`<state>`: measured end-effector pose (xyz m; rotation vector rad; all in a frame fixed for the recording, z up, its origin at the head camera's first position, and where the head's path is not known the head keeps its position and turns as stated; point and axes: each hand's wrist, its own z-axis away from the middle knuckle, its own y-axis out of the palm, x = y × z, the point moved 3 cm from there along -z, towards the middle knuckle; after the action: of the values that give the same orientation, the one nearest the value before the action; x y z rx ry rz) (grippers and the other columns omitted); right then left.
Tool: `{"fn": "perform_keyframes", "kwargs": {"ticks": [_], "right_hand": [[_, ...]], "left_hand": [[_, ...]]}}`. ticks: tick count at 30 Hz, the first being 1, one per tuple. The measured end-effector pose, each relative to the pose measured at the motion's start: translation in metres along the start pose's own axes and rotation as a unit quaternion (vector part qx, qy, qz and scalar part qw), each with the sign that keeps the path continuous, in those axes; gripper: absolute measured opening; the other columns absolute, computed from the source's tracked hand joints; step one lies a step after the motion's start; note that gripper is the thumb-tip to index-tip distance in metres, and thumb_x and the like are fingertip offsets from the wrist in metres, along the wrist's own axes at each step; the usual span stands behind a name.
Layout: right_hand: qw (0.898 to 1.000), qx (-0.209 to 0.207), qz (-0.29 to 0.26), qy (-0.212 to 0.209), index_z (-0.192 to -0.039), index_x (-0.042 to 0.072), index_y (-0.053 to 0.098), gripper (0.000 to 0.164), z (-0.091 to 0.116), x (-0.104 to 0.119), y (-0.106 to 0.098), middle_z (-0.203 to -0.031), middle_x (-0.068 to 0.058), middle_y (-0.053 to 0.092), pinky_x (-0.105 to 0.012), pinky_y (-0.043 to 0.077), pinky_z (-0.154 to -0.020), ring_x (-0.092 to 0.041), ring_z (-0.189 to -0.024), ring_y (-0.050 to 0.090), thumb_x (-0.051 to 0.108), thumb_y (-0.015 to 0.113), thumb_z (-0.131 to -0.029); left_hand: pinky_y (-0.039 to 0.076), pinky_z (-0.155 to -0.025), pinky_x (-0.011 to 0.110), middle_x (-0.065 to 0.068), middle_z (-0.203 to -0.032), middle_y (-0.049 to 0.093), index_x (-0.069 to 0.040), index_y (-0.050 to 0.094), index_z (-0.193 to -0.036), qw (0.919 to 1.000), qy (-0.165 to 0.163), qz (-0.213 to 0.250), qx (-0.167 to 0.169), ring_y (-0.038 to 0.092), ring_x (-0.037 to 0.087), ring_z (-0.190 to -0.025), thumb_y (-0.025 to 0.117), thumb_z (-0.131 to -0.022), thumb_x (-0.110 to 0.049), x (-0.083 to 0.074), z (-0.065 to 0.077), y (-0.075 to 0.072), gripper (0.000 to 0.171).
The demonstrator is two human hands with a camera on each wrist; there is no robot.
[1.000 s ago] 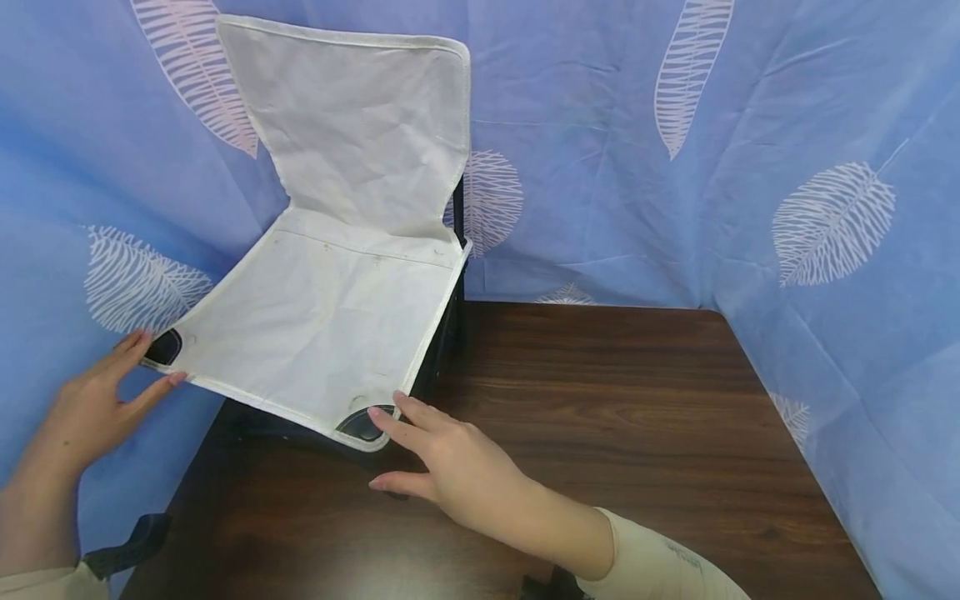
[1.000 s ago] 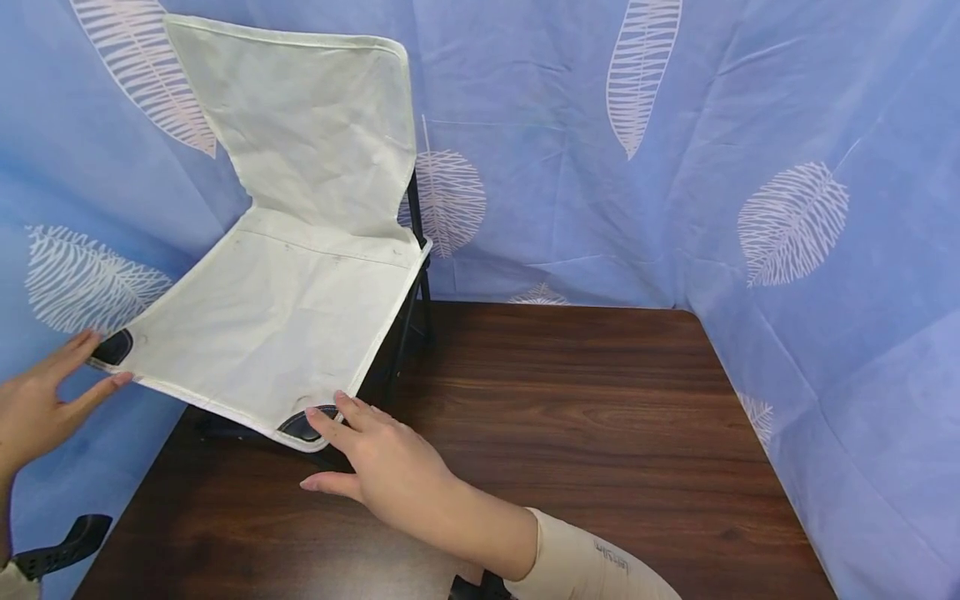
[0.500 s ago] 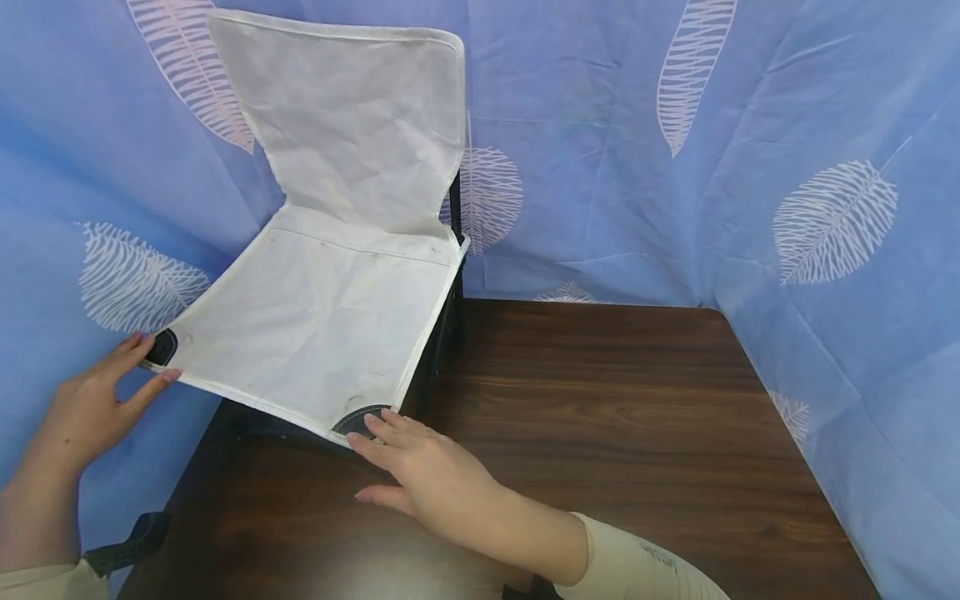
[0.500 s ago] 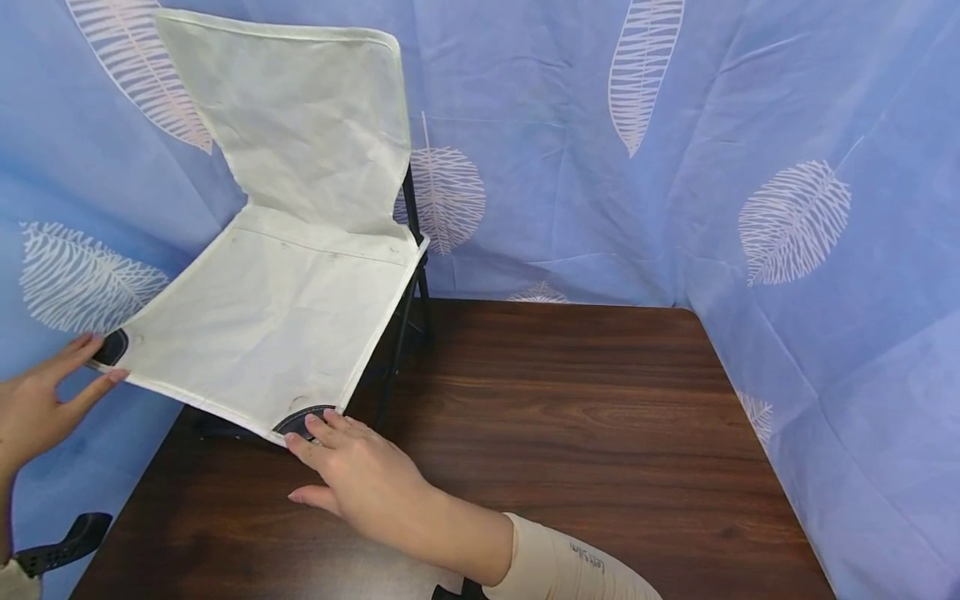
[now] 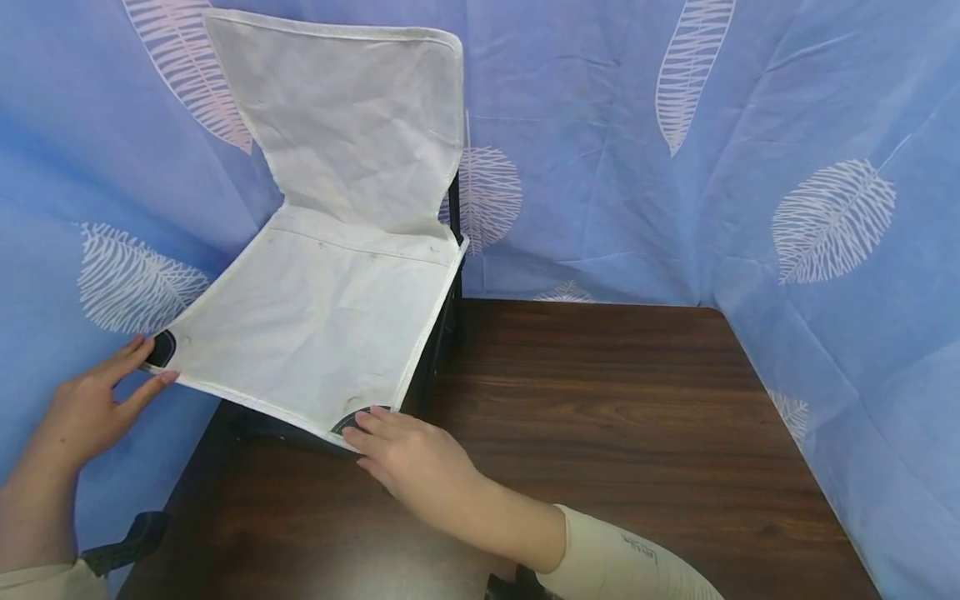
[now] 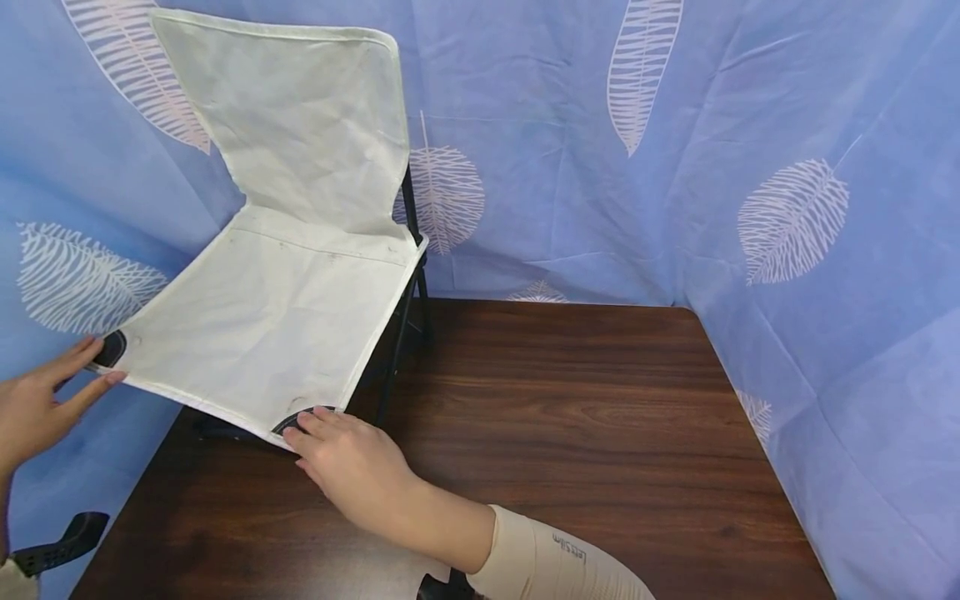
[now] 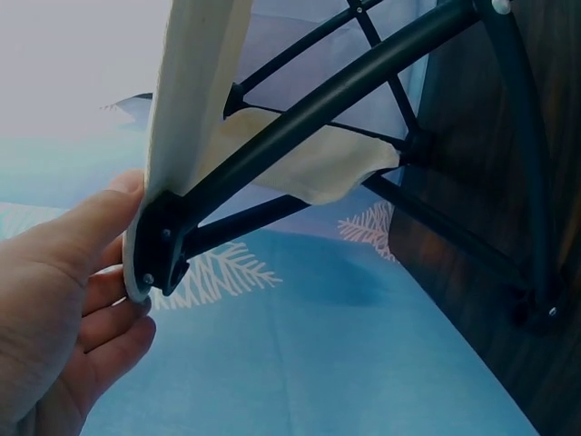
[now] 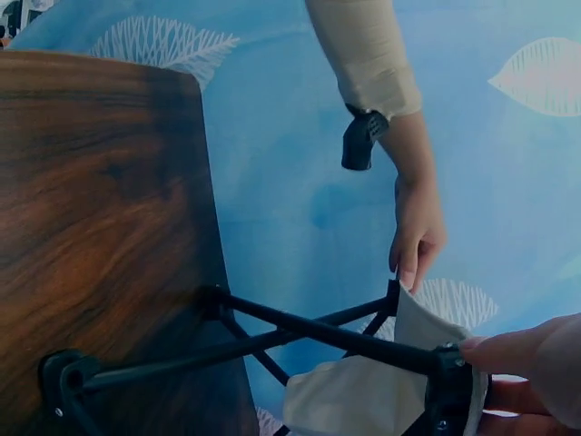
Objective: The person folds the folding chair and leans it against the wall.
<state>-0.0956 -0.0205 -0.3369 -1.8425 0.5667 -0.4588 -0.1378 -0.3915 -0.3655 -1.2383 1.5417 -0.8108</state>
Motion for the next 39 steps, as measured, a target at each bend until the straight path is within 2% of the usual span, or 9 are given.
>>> {"fn": "perform_keyframes", "kwargs": {"ticks": [4,13,19,21,23,27,34,37,39], "right_hand": [[1.000,-0.010,-0.011,0.002,-0.122,0.019,0.068,0.029,-0.001,-0.003,-0.001,-0.125,0.006,0.067,-0.019,0.045,-0.105,-0.007,-0.121,0.060,0.022,0.065,-0.094],[1.000,-0.020,-0.024,-0.001,-0.117,0.017,0.071,0.027,0.003,-0.010,-0.005,-0.120,0.006,0.070,-0.019,0.047,-0.102,-0.007,-0.118,0.062,0.018,0.067,-0.091],[0.998,-0.039,-0.044,-0.002,-0.113,0.017,0.073,0.025,0.009,-0.018,-0.006,-0.117,0.005,0.072,-0.021,0.051,-0.098,-0.007,-0.114,0.064,0.018,0.071,-0.088],[0.998,-0.045,-0.052,-0.002,-0.112,0.016,0.074,0.026,0.012,-0.022,-0.007,-0.116,0.004,0.072,-0.022,0.052,-0.096,-0.007,-0.113,0.065,0.019,0.073,-0.086],[0.997,-0.048,-0.056,-0.002,-0.112,0.017,0.074,0.027,0.014,-0.025,-0.007,-0.116,0.003,0.072,-0.022,0.053,-0.095,-0.008,-0.113,0.065,0.021,0.075,-0.085],[0.997,-0.043,-0.067,0.000,-0.113,0.016,0.074,0.029,0.019,-0.031,-0.008,-0.117,0.002,0.071,-0.025,0.052,-0.097,-0.012,-0.113,0.066,0.024,0.075,-0.085],[0.995,-0.058,-0.076,0.013,-0.110,0.017,0.075,0.030,0.032,-0.044,-0.013,-0.113,0.002,0.073,-0.033,0.054,-0.096,-0.011,-0.109,0.067,0.029,0.077,-0.082],[0.995,-0.072,-0.072,0.017,-0.108,0.018,0.076,0.030,0.038,-0.051,-0.015,-0.111,0.003,0.074,-0.035,0.053,-0.098,-0.008,-0.107,0.068,0.031,0.078,-0.081],[0.994,-0.083,-0.073,0.019,-0.105,0.018,0.077,0.028,0.041,-0.055,-0.016,-0.109,0.003,0.074,-0.034,0.055,-0.095,-0.010,-0.105,0.069,0.032,0.077,-0.081]], "left_hand": [[0.039,-0.088,0.073,0.036,-0.140,0.040,0.005,0.038,-0.142,0.9999,0.004,-0.007,0.006,0.044,0.061,-0.117,0.058,-0.096,-0.040,0.000,0.001,-0.001,0.067],[0.038,-0.085,0.073,0.036,-0.139,0.040,0.001,0.037,-0.144,0.9994,0.006,-0.011,0.034,0.044,0.063,-0.114,0.059,-0.094,-0.043,-0.002,0.003,-0.004,0.069],[0.043,-0.080,0.070,0.036,-0.133,0.047,0.000,0.045,-0.139,0.9991,0.021,-0.021,0.030,0.047,0.063,-0.108,0.067,-0.088,-0.044,-0.002,0.006,-0.004,0.071],[0.049,-0.073,0.066,0.035,-0.130,0.050,0.000,0.048,-0.137,0.9989,0.038,-0.022,0.018,0.051,0.061,-0.104,0.071,-0.084,-0.044,-0.003,0.006,-0.005,0.072],[0.054,-0.060,0.053,0.034,-0.126,0.054,0.000,0.052,-0.133,0.9979,0.062,-0.021,-0.002,0.055,0.060,-0.098,0.076,-0.080,-0.042,-0.005,0.007,-0.006,0.072],[0.038,-0.043,0.028,0.033,-0.119,0.060,0.001,0.059,-0.126,0.9944,0.097,-0.003,-0.040,0.059,0.057,-0.093,0.084,-0.070,-0.036,-0.010,0.009,-0.008,0.072],[0.024,-0.039,0.017,0.031,-0.109,0.066,0.001,0.068,-0.114,0.9850,0.153,0.022,-0.076,0.064,0.053,-0.083,0.082,-0.070,-0.044,-0.024,0.013,-0.011,0.065],[0.019,-0.038,0.017,0.029,-0.105,0.068,0.000,0.071,-0.110,0.9851,0.156,0.016,-0.071,0.063,0.030,-0.054,0.079,-0.071,-0.049,-0.032,0.014,-0.014,0.063],[0.017,-0.038,0.017,0.028,-0.103,0.069,-0.001,0.072,-0.109,0.9852,0.155,0.016,-0.070,0.044,0.007,-0.041,0.076,-0.072,-0.055,-0.037,0.015,-0.015,0.065]]}}
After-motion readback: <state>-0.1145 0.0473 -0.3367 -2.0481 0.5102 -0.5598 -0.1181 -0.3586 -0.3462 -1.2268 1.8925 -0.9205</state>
